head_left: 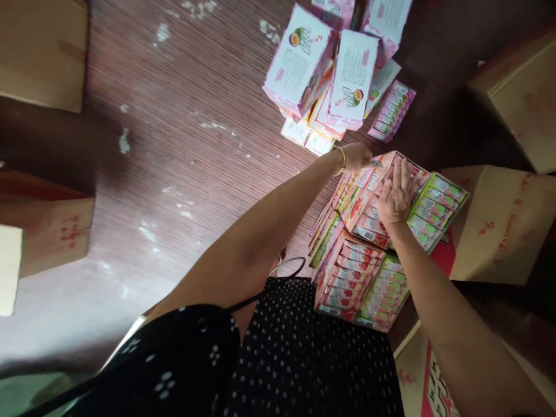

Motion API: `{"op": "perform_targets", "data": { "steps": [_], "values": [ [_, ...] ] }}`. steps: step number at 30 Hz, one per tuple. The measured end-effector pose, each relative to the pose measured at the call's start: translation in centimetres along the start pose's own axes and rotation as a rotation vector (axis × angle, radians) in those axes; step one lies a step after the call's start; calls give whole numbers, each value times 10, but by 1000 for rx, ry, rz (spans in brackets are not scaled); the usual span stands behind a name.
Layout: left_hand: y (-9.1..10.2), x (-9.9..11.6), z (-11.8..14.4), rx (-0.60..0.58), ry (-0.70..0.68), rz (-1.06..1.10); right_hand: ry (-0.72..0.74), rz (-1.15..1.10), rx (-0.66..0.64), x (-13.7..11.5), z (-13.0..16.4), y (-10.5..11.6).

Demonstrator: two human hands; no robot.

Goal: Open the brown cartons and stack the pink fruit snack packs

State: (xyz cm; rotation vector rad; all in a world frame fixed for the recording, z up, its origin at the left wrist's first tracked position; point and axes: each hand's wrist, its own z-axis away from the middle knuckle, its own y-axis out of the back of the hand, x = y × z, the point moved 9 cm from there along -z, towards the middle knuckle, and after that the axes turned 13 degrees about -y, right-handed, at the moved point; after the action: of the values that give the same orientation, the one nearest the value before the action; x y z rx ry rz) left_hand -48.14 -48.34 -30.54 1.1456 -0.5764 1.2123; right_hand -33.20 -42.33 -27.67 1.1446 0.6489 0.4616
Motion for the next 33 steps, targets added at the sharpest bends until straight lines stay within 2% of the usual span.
{"op": "perform_targets", "data": {
  "steps": [3, 5, 7, 10, 12, 13, 15, 16, 18, 20, 22, 24, 26, 27, 29, 30, 31, 33],
  "values": [
    [-21, -2, -4, -45, -105, -118, 4, 38, 14, -1, 0, -7],
    [-38, -2, 13, -36, -104, -131, 0, 62, 32, -1, 0, -10],
    [-59, -6, 49, -67, -27, -93, -9, 69, 30, -2, -1, -12],
    [-89, -15, 124, -166, 85, -12, 15, 47, 10, -6, -2, -11],
    [-90, -27, 164, -130, 116, 55, 41, 18, 17, -8, -1, -8],
    [-84, -36, 173, -85, 123, 88, 50, 7, 23, -9, -1, -7],
    [-64, -58, 166, 32, 137, 147, 58, 6, 38, -9, -1, -7],
    [-52, -70, 150, 101, 140, 161, 60, 15, 46, -9, 0, -8],
    [-36, -89, 100, 222, 136, 158, 73, 43, 73, -10, 1, -9],
    [-40, -99, 47, 242, 120, 104, 92, 60, 91, -10, 1, -11],
    [-65, -99, 19, 143, 99, 37, 96, 57, 90, -8, 1, -14],
    [-98, -94, 30, -10, 87, 0, 92, 37, 82, -7, -1, -15],
    [-121, -91, 72, -166, 99, -19, 109, 4, 100, -8, 0, -13],
    [-126, -91, 95, -233, 110, -32, 120, -9, 113, -10, 0, -11],
    [-119, -101, 126, -314, 141, -56, 131, -23, 138, -14, 1, -8],
    [-108, -110, 126, -309, 160, -65, 132, -22, 150, -15, 1, -7],
    [-94, -119, 116, -265, 171, -74, 137, -17, 159, -16, 1, -8],
    [-66, -140, 70, -114, 176, -96, 183, -3, 188, -18, 3, -8]
  ]
}}
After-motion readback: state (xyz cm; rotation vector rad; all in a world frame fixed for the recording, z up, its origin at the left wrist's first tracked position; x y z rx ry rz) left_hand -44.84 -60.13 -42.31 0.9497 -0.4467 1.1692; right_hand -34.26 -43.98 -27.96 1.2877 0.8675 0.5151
